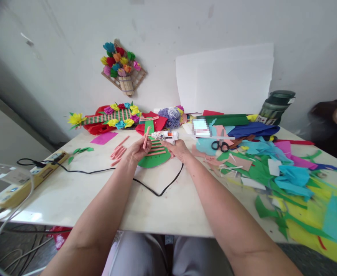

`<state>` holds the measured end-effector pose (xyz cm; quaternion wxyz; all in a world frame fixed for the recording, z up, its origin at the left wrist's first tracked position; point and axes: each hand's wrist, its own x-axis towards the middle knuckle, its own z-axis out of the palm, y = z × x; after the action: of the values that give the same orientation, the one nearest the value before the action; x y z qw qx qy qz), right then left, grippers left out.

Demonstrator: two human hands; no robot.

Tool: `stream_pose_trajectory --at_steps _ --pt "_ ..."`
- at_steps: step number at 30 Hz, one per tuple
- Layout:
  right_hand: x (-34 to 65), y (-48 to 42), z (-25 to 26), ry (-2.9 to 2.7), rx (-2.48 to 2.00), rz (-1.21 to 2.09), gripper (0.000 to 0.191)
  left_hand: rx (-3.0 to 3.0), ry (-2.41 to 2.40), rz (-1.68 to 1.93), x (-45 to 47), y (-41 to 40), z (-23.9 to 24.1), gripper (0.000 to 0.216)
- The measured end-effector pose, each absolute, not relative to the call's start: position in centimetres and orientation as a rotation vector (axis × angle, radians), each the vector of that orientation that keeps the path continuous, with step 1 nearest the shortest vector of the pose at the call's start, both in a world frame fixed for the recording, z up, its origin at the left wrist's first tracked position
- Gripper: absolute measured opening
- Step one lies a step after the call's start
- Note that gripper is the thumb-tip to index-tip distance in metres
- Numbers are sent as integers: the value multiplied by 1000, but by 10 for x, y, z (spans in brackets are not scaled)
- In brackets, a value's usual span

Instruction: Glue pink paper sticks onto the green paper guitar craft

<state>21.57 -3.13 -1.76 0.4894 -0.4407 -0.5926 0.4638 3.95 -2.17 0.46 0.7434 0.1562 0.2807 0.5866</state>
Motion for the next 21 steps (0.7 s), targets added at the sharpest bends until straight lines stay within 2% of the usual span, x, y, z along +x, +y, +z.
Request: stream_pose_trajectory --at_steps 10,21 --pt "214 -37 -11 -1485 -1096 1137 46 285 609 1301 39 -21 5 11" --pt "215 -32 -16 -1471 -1071 1083 37 288 582 1259 38 -20 4 14"
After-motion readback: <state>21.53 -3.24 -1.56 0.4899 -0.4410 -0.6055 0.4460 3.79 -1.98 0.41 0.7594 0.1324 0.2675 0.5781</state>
